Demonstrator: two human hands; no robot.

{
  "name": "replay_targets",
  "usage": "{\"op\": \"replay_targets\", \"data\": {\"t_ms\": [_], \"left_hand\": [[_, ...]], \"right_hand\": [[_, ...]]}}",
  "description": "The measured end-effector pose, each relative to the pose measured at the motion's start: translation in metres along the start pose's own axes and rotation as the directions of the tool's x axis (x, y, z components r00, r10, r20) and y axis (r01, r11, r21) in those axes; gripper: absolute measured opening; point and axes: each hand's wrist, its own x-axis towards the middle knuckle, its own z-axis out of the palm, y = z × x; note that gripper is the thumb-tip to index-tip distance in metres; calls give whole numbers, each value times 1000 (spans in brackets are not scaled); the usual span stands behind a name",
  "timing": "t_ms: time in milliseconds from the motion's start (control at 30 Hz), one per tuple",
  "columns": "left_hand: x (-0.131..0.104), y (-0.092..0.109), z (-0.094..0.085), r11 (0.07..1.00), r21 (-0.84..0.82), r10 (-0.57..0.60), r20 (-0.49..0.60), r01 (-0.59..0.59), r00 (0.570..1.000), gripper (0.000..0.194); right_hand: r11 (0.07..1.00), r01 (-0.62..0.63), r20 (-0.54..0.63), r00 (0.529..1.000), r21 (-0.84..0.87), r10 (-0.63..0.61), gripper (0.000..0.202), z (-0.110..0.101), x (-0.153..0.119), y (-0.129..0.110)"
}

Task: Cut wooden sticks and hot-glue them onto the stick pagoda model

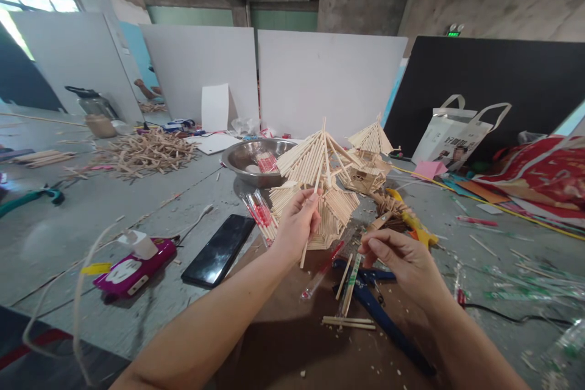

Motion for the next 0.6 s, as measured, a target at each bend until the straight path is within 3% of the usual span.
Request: {"op": "replay_targets", "data": {"t_ms": [600], "left_hand": [[4, 5, -2, 997, -70, -43, 32, 45, 999, 21]], "right_hand": [[1000, -27, 8, 1000, -6, 27, 22, 0, 0, 2]]}}
